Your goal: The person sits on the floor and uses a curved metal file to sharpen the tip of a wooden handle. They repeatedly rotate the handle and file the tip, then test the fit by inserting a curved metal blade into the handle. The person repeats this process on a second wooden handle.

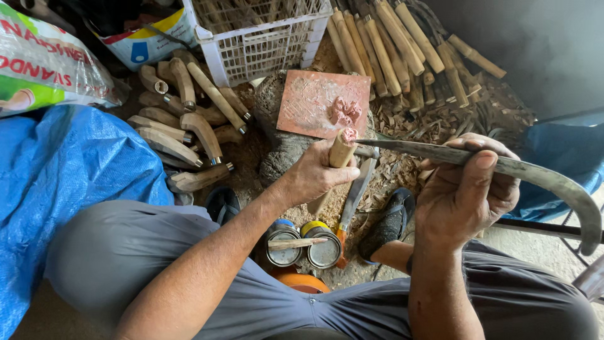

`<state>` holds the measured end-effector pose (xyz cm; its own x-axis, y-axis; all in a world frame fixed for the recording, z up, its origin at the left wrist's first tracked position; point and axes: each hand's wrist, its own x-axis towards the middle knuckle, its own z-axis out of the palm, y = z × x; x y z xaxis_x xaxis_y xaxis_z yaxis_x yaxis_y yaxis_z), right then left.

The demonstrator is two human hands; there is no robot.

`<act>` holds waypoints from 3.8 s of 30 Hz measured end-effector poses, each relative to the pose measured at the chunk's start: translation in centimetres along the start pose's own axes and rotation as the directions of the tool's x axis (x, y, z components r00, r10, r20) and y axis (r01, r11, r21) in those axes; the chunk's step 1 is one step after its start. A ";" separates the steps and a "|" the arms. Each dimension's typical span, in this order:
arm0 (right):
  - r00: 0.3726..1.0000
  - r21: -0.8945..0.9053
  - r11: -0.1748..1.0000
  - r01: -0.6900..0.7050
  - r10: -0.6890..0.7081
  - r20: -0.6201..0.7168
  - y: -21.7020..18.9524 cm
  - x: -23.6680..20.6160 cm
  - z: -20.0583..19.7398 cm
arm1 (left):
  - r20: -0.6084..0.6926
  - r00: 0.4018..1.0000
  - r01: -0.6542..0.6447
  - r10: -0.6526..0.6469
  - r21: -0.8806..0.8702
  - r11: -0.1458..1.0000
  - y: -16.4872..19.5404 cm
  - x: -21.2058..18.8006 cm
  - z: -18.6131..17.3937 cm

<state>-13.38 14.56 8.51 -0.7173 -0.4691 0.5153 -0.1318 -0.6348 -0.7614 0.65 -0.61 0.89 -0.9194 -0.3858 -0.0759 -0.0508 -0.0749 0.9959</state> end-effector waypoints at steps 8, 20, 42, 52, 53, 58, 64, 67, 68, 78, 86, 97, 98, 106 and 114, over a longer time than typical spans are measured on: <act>0.981 -0.266 0.950 0.165 -0.129 0.147 -0.7 0.0 -0.1 | -0.140 0.961 -0.187 0.240 0.310 0.932 1.2 -0.4 -0.1; 0.986 -0.153 0.974 0.167 -0.162 0.049 -3.5 1.1 0.2 | -0.152 0.944 -0.215 0.293 0.389 0.896 0.5 -0.5 -0.1; 0.967 -0.361 0.900 0.244 -0.196 0.165 -3.3 0.2 0.5 | -0.179 0.800 -0.382 0.572 0.583 0.717 1.6 -0.5 0.0; 0.975 -0.083 0.992 -0.099 0.080 -0.206 -0.9 1.0 -1.6 | -0.177 0.897 -0.318 0.406 0.382 0.868 1.4 -0.3 -0.7; 0.979 -0.031 0.993 -0.117 0.110 -0.173 -0.6 1.0 -1.8 | -0.184 0.912 -0.284 0.367 0.363 0.887 1.3 -0.3 -0.6; 1.000 -0.061 0.998 0.017 -0.017 -0.005 -1.2 1.1 -2.2 | -0.182 0.952 -0.144 0.247 0.447 0.883 1.2 -0.2 -0.4; 1.000 -0.013 1.000 0.007 -0.007 0.003 -1.3 0.2 -1.8 | -0.178 0.925 -0.226 0.335 0.451 0.864 1.7 -0.5 -0.3; 1.000 -0.015 1.000 -0.018 0.018 0.014 -1.3 0.2 -1.3 | -0.177 0.932 -0.213 0.315 0.436 0.874 1.9 -0.6 -0.3; 1.000 -0.019 1.000 -0.021 0.021 0.017 -1.4 0.2 -1.2 | -0.177 0.928 -0.221 0.327 0.444 0.868 2.0 -0.7 -0.4; 0.999 -0.045 0.999 -0.013 0.015 0.051 -1.5 0.4 -0.6 | -0.184 0.919 -0.215 0.349 0.509 0.834 1.7 -0.7 -0.3; 0.993 -0.107 0.993 0.054 -0.042 0.115 -1.7 0.9 -1.0 | -0.142 0.958 -0.168 0.248 0.424 0.890 1.9 -0.7 0.4; 0.958 -0.304 0.932 0.194 -0.113 0.264 -1.9 0.1 -1.4 | -0.185 0.929 -0.214 0.319 0.435 0.875 1.1 -0.5 0.5; 0.956 -0.339 0.917 0.210 -0.121 0.266 -2.0 0.1 -1.5 | -0.193 0.940 -0.180 0.282 0.423 0.888 0.9 -0.5 0.4; 0.989 -0.136 0.982 0.128 -0.117 0.089 -3.9 1.4 -2.4 | -0.165 0.872 -0.312 0.461 0.538 0.783 0.1 -0.3 0.0; 0.994 -0.100 0.990 0.098 -0.092 0.062 -1.4 -0.7 -0.4 | -0.187 0.959 -0.164 0.214 0.253 0.953 1.7 -0.7 0.4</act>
<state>-12.98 16.05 9.01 -0.6579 -0.4462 0.6067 -0.2695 -0.6128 -0.7429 1.00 -0.09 2.63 -0.8197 -0.5575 0.1313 0.0035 0.2245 0.9745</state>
